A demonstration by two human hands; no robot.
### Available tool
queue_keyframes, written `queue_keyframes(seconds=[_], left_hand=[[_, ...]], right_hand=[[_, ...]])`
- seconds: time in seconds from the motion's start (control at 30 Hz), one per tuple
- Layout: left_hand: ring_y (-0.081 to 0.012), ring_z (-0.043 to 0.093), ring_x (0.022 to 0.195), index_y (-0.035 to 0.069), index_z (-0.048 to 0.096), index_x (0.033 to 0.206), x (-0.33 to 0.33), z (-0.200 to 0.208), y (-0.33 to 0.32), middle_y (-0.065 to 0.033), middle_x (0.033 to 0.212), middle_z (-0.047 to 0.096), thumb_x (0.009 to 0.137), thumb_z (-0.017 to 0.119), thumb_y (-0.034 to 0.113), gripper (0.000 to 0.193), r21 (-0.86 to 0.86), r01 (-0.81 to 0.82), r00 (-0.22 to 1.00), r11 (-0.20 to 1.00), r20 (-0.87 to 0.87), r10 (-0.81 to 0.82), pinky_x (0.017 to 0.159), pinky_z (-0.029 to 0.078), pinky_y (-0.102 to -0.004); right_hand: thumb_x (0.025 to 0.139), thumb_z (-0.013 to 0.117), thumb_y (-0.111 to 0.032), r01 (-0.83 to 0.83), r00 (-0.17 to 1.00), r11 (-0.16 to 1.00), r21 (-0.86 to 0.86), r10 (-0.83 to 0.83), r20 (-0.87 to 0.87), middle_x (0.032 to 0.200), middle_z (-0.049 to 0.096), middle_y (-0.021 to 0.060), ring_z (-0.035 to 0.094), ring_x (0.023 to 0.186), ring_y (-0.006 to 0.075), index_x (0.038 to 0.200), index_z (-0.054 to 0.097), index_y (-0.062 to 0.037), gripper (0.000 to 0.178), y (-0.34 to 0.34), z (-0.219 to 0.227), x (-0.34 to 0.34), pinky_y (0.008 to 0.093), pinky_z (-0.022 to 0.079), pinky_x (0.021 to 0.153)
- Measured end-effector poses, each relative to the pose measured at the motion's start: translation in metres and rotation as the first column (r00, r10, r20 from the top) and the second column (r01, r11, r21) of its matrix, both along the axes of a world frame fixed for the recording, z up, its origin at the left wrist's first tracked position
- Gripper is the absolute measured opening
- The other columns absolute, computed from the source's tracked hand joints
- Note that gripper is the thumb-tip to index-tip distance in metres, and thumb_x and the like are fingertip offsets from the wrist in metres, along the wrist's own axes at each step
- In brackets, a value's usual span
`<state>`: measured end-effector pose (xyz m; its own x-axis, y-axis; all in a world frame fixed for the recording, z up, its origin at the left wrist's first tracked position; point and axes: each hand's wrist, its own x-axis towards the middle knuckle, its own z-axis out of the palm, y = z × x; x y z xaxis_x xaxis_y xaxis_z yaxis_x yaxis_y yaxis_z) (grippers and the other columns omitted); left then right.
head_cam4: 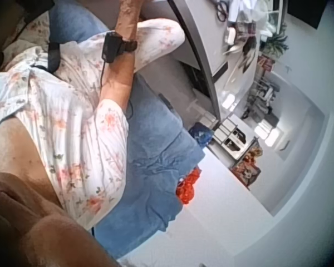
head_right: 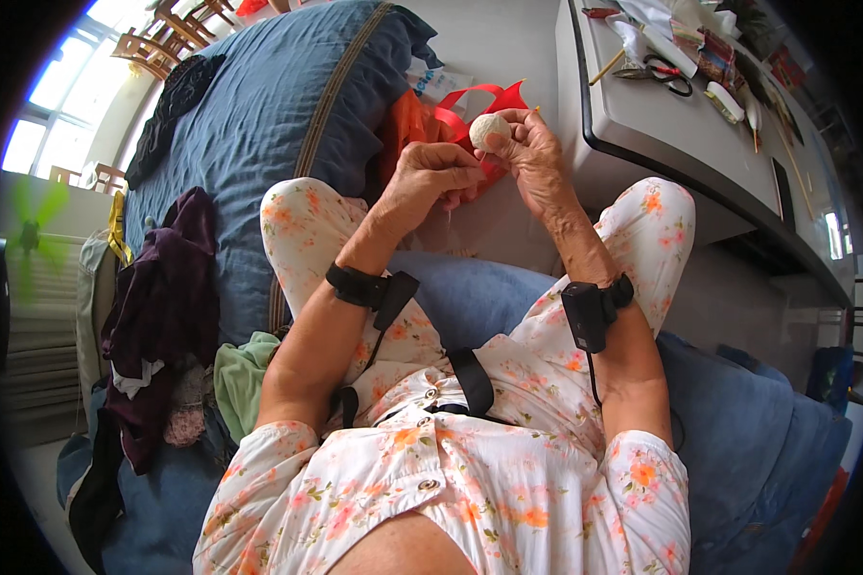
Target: Repairing or sewing a small white round object using a needle and thread.
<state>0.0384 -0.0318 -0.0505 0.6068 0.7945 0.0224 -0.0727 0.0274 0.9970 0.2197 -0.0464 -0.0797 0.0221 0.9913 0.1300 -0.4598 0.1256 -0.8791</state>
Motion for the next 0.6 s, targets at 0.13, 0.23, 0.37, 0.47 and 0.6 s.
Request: queue_keyframes(seconds=[0.13, 0.23, 0.37, 0.47, 0.6], left_hand=[[-0.0069, 0.048, 0.051, -0.001, 0.065, 0.086, -0.011, 0.004, 0.005, -0.0039, 0.066, 0.059, 0.085, 0.064, 0.006, 0.007, -0.245, -0.020, 0.975, 0.969, 0.211, 0.074, 0.043, 0.036, -0.0205], [-0.0063, 0.045, 0.050, -0.001, 0.065, 0.085, -0.019, 0.003, 0.015, -0.0038, 0.066, 0.058, 0.085, 0.063, 0.006, 0.008, -0.329, 0.023, 0.932, 0.944, 0.348, 0.099, 0.043, 0.034, -0.0202], [-0.0058, 0.044, 0.051, -0.001, 0.065, 0.085, -0.025, 0.002, 0.022, -0.0033, 0.066, 0.057, 0.085, 0.063, 0.006, 0.007, -0.312, -0.039, 0.928, 0.949, 0.341, 0.150, 0.044, 0.033, -0.0196], [-0.0058, 0.045, 0.051, -0.001, 0.065, 0.086, -0.024, 0.000, 0.025, -0.0030, 0.066, 0.057, 0.084, 0.064, 0.006, 0.008, -0.281, -0.090, 0.944, 0.955, 0.283, 0.172, 0.045, 0.034, -0.0189], [-0.0056, 0.045, 0.051, -0.002, 0.065, 0.087, -0.019, -0.004, 0.023, -0.0032, 0.066, 0.057, 0.084, 0.065, 0.006, 0.008, -0.198, -0.143, 0.962, 0.970, 0.202, 0.183, 0.045, 0.035, -0.0185]], right_hand=[[0.079, 0.075, -0.015, 0.023, 0.936, 0.997, 0.069, -0.045, 0.348, 0.101, 0.062, 0.0064, 0.061, 0.092, 0.0123, 0.111, 0.054, -0.0024, 0.040, 0.000, 0.001, -0.001, 0.0259, 0.050, 0.086], [0.079, 0.074, -0.017, -0.077, 0.901, 0.995, 0.058, 0.044, 0.432, 0.104, 0.062, 0.0042, 0.059, 0.097, 0.0118, 0.118, 0.053, -0.0020, 0.046, -0.002, 0.003, -0.002, 0.0236, 0.047, 0.088], [0.078, 0.075, -0.020, -0.188, 0.891, 0.982, 0.003, 0.169, 0.422, 0.107, 0.062, 0.0052, 0.058, 0.099, 0.0122, 0.121, 0.053, -0.0020, 0.051, -0.008, 0.011, -0.003, 0.0249, 0.046, 0.090], [0.078, 0.076, -0.026, -0.287, 0.886, 0.957, -0.036, 0.280, 0.370, 0.110, 0.061, 0.0060, 0.057, 0.103, 0.0128, 0.122, 0.053, -0.0013, 0.056, -0.012, 0.015, -0.003, 0.0272, 0.044, 0.092], [0.080, 0.073, -0.034, -0.296, 0.943, 0.954, 0.041, 0.286, 0.168, 0.111, 0.061, 0.0068, 0.056, 0.107, 0.0141, 0.122, 0.051, 0.0013, 0.060, -0.010, 0.012, -0.003, 0.0291, 0.042, 0.096]])
